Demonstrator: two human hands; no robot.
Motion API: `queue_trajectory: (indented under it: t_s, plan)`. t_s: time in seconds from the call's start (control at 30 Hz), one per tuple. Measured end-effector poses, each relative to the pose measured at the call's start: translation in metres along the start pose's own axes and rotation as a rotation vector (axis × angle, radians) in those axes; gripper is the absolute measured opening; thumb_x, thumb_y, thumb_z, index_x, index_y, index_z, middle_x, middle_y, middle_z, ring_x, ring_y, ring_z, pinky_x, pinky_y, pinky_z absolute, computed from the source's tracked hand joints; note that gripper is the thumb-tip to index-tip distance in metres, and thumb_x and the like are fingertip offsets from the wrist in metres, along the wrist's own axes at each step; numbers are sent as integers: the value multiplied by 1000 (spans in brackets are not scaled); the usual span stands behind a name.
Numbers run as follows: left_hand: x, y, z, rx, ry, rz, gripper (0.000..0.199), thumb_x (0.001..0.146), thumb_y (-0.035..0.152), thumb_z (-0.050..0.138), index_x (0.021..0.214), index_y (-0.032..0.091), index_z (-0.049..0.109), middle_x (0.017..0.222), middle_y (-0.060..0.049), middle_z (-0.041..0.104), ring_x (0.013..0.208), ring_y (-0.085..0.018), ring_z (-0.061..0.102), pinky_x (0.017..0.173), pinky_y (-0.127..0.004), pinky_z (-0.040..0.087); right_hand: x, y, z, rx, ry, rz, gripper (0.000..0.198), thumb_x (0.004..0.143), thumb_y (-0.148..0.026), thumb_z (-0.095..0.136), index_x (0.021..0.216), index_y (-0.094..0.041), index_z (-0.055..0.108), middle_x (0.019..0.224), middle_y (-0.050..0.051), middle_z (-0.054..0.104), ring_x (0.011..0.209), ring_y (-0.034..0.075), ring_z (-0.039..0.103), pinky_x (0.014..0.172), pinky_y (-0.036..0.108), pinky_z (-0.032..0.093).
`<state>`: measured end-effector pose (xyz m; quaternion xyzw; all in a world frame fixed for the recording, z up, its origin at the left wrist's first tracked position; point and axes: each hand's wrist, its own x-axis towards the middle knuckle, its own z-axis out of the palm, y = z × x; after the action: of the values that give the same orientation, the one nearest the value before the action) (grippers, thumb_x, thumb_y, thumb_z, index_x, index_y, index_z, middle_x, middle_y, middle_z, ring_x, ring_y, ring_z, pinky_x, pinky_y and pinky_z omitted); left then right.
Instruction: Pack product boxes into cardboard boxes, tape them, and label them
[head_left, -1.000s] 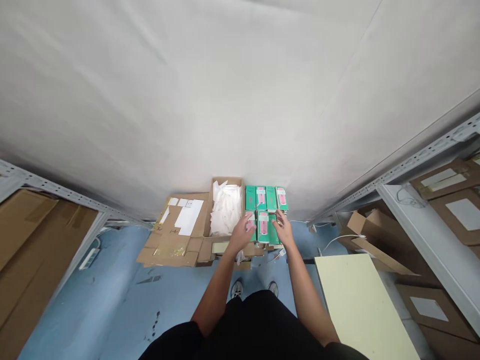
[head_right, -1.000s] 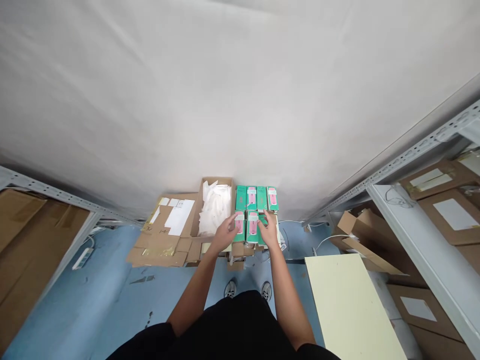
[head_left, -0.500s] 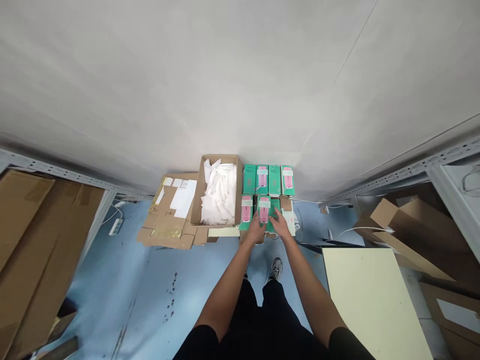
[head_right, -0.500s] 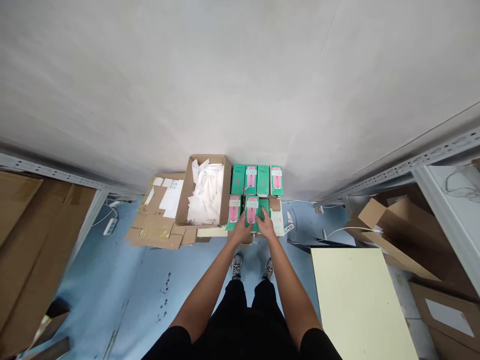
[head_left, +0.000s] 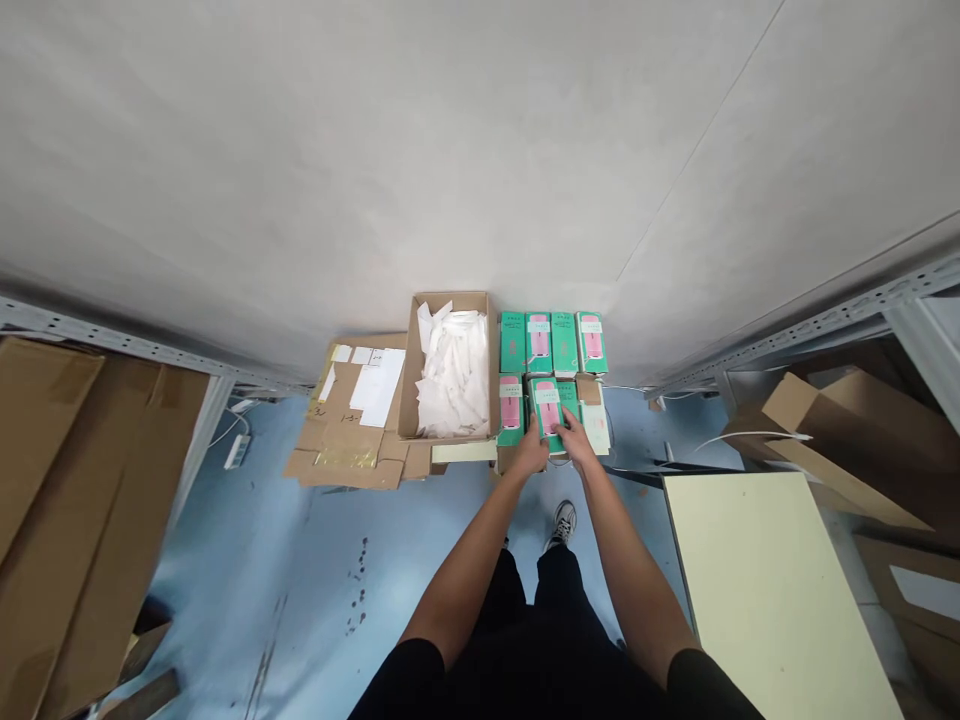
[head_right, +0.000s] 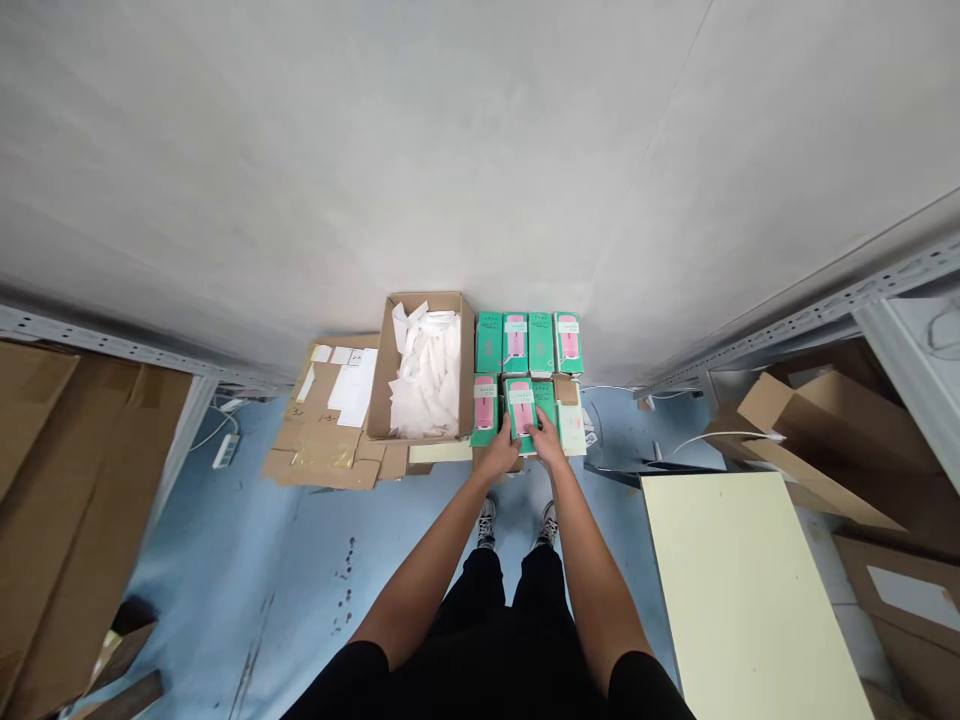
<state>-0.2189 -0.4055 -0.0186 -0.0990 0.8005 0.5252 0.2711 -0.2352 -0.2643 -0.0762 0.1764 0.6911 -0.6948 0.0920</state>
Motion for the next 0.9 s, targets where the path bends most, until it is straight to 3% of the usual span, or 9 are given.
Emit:
queue_trajectory:
  t_s: [0.3, 0.5, 0.7, 0.9]
  plan:
    - [-19, 17, -21, 52, -69, 206, 88, 86, 25, 65, 165, 21, 28, 153, -12, 57, 131, -31, 60, 109, -40, 47, -41, -33, -7, 101, 117, -76, 72, 72, -39, 78, 141, -24, 62, 135, 8, 70, 120, 29, 66, 106, 47, 52]
    - [-25, 48, 1, 47, -144, 358, 90, 83, 24, 70, 164, 21, 32, 153, -9, 57, 132, -31, 60, 112, -42, 46, -73, -48, -36, 174, 292, -112, 70, 71, -41, 80, 136, -23, 60, 126, 10, 73, 103, 26, 70, 93, 42, 57]
    - [-36, 77, 70, 86, -285, 429, 87, 84, 24, 69, 163, 24, 33, 152, -7, 58, 132, -29, 60, 113, -44, 47, -113, -51, -109, 217, 405, -165, 58, 75, -35, 70, 131, -26, 62, 134, 6, 70, 117, 27, 66, 99, 42, 54]
    - [-62, 108, 187, 129, -476, 473, 87, 83, 21, 68, 163, 24, 35, 152, -6, 58, 133, -27, 60, 112, -42, 48, -177, -37, -215, 297, 581, -198, 59, 74, -35, 73, 131, -25, 63, 134, 8, 70, 114, 27, 68, 99, 44, 55]
